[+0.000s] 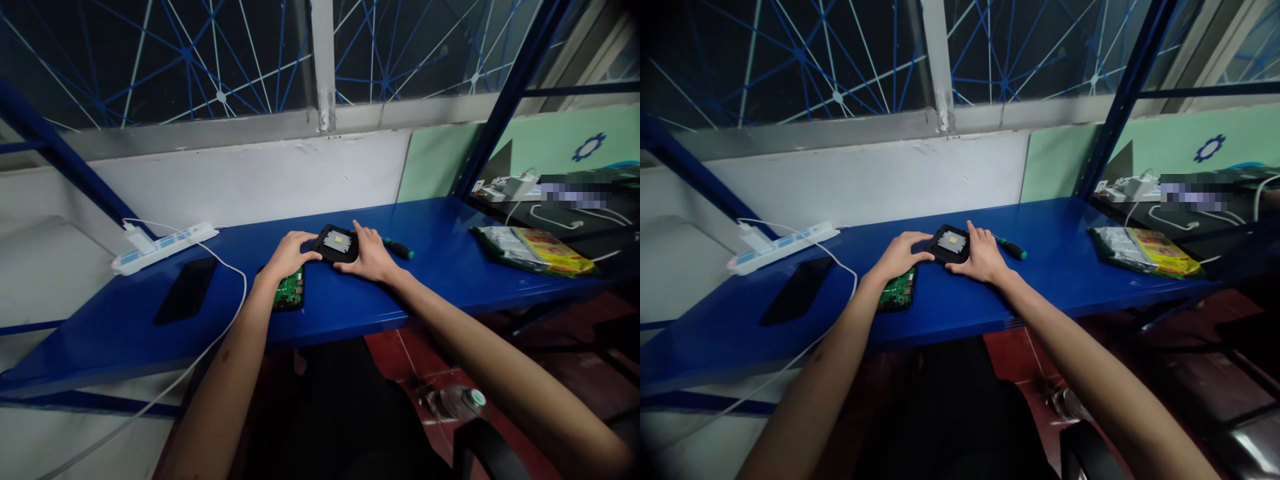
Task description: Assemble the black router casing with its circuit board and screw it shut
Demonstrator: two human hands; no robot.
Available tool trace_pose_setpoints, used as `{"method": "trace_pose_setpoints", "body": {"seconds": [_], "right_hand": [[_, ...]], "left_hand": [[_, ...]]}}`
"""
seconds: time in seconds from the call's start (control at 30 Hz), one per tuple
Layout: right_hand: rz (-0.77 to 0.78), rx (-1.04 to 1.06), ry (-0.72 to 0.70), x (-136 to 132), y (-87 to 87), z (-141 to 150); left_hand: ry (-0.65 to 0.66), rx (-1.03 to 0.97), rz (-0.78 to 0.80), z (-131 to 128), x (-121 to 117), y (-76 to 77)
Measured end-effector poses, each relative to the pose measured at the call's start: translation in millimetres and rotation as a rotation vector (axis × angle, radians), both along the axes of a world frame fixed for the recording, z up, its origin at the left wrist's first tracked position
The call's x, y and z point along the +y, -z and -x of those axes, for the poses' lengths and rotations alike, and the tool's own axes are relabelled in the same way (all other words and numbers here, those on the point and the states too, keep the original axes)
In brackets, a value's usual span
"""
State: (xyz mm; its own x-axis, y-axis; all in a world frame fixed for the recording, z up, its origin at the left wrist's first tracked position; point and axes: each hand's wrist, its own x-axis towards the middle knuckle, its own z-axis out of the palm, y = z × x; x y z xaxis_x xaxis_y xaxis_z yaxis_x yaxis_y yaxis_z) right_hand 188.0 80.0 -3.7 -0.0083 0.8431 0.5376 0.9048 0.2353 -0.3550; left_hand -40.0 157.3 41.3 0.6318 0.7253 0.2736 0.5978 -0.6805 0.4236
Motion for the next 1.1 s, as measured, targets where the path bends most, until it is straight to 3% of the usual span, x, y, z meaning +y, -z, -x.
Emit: {"method": "trace_pose_setpoints", "body": {"seconds": [0.2, 0.33, 0.6, 0.67, 0.83, 0.97, 1.1], "right_hand": [[-0.052, -0.013, -0.194, -8, -9.6, -8], [-0.082, -0.042, -0.370, -19, -19.2, -8], [-0.059, -0.053, -0.430, -31, -23.7, -5], [-0.091, -0.031, -0.359, -31, -22.5, -10], [-0.127, -0.050, 0.035, -23, -13.7, -19], [-0.054, -0.133, 0.104, -14, -2.3, -18], [-0.025, -0.164, 0.085, -8, 4.2, -18]], "left_hand": [[0.072, -0.006, 0.016, 8, -9, -7.1], [0.184, -0.010, 0.161, 17, -22, -11.4], [0.155, 0.017, 0.187, 20, -38, -8.8], [0.143, -0.006, 0.167, 21, -45, -7.6], [0.147, 0.033, 0.085, 28, -71, -4.7], [0.154, 0.072, 0.101, 28, -87, -6.6], [0.166, 0.139, 0.112, 20, -95, -12.0]]}}
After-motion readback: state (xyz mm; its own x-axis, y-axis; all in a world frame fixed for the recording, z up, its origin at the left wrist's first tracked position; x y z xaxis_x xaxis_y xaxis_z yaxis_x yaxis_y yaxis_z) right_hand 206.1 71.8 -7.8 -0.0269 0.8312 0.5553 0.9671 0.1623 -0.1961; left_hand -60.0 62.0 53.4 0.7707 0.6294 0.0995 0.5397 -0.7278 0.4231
